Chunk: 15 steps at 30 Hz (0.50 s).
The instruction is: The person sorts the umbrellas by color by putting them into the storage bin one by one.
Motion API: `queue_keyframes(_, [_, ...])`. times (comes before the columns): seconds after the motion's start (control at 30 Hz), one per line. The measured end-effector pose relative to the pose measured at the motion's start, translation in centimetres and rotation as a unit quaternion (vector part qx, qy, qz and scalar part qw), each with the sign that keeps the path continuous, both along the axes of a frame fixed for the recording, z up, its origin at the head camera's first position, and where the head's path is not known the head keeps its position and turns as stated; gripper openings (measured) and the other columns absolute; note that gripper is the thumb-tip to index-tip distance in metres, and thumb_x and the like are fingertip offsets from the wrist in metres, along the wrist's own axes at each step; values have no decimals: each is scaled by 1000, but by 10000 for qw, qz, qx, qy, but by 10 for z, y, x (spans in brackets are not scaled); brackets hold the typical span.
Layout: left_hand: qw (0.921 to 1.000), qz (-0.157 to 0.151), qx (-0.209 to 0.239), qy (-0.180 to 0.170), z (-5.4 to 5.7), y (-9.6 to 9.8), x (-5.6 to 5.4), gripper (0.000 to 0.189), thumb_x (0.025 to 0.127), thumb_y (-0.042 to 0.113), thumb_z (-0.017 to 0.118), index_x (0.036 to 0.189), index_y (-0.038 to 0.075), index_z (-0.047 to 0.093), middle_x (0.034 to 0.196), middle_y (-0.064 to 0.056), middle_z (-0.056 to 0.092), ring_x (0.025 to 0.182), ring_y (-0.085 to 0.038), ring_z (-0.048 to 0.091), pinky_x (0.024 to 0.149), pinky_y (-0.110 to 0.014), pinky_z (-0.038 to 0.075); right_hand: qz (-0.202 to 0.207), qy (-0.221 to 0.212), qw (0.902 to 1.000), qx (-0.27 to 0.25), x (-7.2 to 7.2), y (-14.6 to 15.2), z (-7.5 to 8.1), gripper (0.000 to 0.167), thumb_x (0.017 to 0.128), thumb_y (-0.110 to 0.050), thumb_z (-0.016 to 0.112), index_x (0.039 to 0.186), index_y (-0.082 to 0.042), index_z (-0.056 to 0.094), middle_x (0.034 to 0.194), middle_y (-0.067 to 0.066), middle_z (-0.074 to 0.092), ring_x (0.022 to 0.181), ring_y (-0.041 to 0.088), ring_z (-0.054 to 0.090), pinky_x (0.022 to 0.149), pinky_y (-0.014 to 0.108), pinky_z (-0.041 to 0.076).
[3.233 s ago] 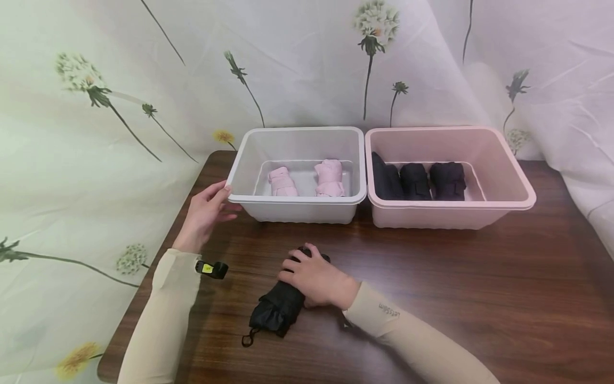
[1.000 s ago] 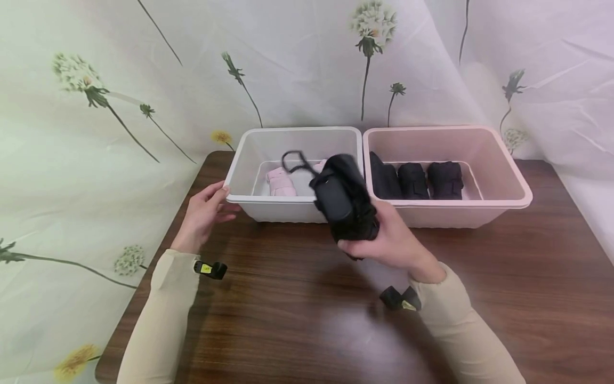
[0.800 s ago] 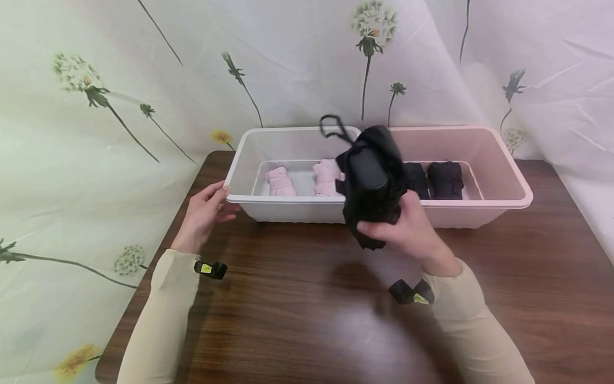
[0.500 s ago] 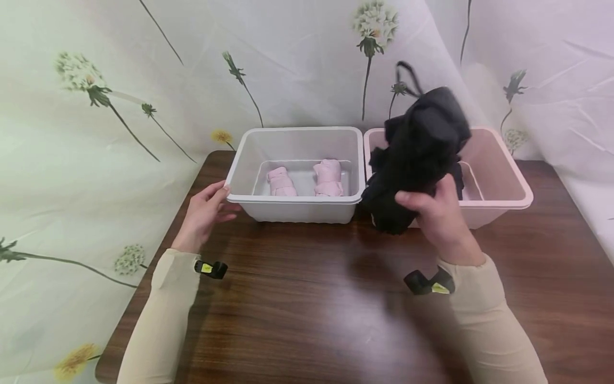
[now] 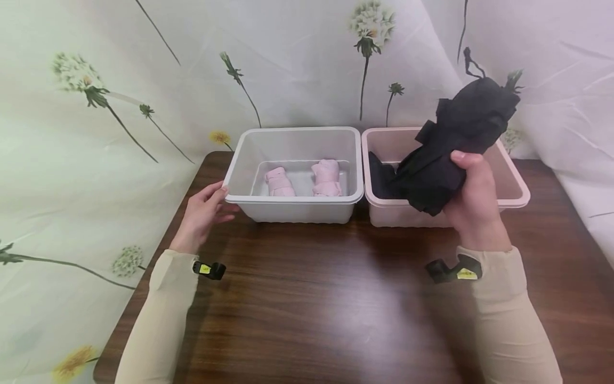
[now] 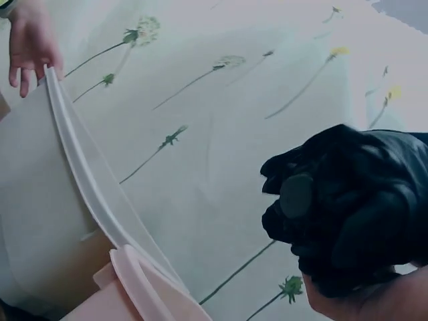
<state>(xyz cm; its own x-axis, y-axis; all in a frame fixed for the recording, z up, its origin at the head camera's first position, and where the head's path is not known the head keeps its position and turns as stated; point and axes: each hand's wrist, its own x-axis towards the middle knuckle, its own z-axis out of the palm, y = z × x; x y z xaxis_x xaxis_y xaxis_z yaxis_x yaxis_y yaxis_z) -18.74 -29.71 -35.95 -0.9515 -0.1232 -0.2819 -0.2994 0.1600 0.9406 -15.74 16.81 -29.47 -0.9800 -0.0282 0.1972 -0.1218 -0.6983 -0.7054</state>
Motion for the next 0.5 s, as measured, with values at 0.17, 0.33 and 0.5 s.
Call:
queue_keyframes(0.17, [10000,-27,-58,15,1,1,0,61,93,45,60,144,15,44,122,-4,56,83,-12,71,72,-27,60,447,-136,9920,-1169,-11,13,0,50,94,-6,44,143,-7,38,125,14,55,103,26,58,86,36,54])
queue_keyframes(0.33, [10000,-21,-79,-16,0,1,0,62,93,46,59,145,15,44,124,-6,56,84,-12,70,71,-26,60,871,-233,9828,-1610,-20,26,-3,50,95,-7,39,145,-9,35,121,15,54,101,28,56,83,38,53])
queue_keyframes(0.5, [10000,-7,-81,-36,0,0,0,62,93,46,60,144,16,45,124,-5,56,87,-14,70,71,-26,60,1110,-430,9782,-1703,-25,37,-5,49,99,-8,36,147,-14,35,129,14,54,108,28,56,87,39,53])
